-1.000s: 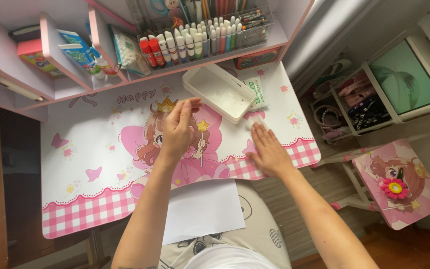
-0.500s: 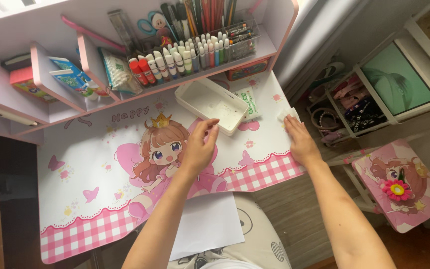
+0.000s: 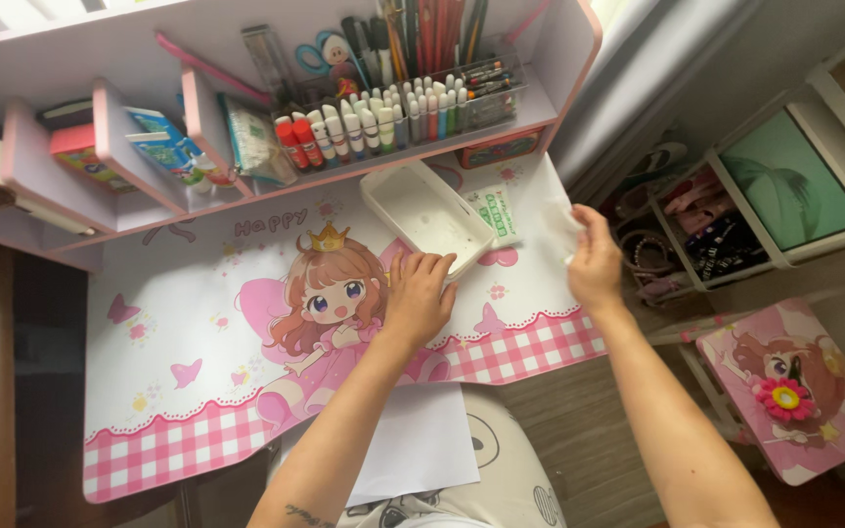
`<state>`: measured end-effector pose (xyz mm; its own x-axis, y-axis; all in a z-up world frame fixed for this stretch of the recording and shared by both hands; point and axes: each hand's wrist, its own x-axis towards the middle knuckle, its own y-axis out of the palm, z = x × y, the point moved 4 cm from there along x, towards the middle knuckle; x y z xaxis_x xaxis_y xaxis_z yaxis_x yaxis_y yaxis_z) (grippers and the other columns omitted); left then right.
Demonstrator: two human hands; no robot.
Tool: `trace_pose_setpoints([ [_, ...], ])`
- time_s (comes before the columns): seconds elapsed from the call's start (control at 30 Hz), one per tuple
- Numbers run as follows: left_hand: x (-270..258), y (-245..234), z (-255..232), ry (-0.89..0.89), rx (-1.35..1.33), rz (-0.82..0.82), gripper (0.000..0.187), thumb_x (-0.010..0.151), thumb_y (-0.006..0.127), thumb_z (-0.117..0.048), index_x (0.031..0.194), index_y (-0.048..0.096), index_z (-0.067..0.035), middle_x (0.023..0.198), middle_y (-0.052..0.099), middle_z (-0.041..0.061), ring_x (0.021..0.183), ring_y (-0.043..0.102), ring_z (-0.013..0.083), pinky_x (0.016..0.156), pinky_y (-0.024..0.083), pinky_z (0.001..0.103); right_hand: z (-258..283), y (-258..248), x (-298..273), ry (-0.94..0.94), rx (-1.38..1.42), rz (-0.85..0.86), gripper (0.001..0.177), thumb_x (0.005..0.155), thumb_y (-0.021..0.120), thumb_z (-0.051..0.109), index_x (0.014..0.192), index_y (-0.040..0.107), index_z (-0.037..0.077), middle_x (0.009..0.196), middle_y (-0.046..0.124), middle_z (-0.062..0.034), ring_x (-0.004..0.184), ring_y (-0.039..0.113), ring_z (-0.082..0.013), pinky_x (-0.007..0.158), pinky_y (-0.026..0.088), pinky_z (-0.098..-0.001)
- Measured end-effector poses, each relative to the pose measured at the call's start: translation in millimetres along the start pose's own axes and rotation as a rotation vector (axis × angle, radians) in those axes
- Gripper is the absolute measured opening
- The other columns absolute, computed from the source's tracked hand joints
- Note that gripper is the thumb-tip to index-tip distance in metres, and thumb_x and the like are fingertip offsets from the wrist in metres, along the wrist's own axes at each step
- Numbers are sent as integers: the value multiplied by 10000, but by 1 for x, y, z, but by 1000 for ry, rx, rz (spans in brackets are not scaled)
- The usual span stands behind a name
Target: The person wipes a white plastic container with a tissue, then opens a small mesh pouch and places its contents into the container. The container is closed and placed on the desk. The person then picks up a small packet and places it on the desk.
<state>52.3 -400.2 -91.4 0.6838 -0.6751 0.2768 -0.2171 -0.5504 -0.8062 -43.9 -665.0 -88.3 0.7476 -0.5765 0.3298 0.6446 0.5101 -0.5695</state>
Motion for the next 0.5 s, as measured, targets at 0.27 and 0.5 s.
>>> trace_pose_setpoints([
  [0.27,-39,-32,28,-42,22,-95,99,867,737,-167,960,744,-133,1050,655,31,1127,568,253,1159,294,544,111,64,-30,-282,142,247,399,880,455,-156,1126,702,39,1280,701,-153,1087,694,-336,921,561,-394],
  [0.5,-73,-78,41,-19,35,-205,59,887,713,-122,939,739,-131,1149,670,23,1184,589,246,1129,311,533,169,114,-66,-441,83,559,382,873,700,72,1247,656,8,1278,615,-217,1130,627,-390,916,531,-408],
])
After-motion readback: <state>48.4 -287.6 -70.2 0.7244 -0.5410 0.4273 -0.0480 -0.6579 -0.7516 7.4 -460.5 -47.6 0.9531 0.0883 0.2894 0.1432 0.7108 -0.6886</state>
